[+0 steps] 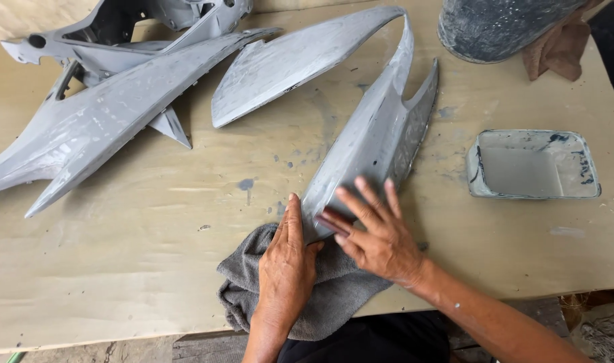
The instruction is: The person sands a gray plastic motorcycle fairing part using a sanding block. They hold the part steady with one hand while sanding the surface with the other, occasionally dipping the block into a container of water. Other fairing parts are visible on the workbench.
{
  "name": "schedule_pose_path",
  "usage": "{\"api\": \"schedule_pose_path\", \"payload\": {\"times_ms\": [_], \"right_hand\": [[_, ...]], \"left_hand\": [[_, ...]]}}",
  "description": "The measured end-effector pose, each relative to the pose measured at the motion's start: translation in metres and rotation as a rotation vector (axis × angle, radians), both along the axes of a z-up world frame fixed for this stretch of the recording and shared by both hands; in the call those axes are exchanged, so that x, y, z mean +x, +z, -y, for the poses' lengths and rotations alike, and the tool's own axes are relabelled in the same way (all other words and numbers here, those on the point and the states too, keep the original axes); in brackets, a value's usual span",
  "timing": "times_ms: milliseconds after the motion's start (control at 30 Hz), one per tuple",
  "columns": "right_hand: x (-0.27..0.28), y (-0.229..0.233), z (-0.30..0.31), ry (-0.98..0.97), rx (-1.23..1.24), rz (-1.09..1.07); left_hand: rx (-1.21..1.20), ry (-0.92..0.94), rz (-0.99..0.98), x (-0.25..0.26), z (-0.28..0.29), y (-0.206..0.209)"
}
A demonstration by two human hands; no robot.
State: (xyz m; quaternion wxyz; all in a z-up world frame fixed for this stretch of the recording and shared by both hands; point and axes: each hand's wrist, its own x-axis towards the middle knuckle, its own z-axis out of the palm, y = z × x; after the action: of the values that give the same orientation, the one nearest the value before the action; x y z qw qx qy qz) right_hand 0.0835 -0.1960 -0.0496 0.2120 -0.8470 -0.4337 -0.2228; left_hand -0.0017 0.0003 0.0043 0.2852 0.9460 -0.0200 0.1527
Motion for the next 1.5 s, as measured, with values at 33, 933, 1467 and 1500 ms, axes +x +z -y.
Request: {"api": "schedule_pose_path", "payload": {"times_ms": [33, 933, 1467, 1500], "right_hand": [[0.004, 0.001, 0.001, -0.006, 0.002, 0.001], [0.06, 0.039, 0.002, -0.199, 0.181, -0.029], [0.099, 0.05, 0.019, -0.235, 0.215, -0.035], [0.102, 0.043, 0.022, -0.221, 0.196, -0.025]], "left_hand": [[0.002, -0.006, 0.001, 0.001, 0.0, 0.0], [0.086, 0.031, -0.077, 0.002, 0.004, 0.004], [0.025, 0.041, -0.18, 0.004, 0.009, 0.019], [-0.032, 0.026, -0.188, 0.004, 0.01, 0.021]]}}
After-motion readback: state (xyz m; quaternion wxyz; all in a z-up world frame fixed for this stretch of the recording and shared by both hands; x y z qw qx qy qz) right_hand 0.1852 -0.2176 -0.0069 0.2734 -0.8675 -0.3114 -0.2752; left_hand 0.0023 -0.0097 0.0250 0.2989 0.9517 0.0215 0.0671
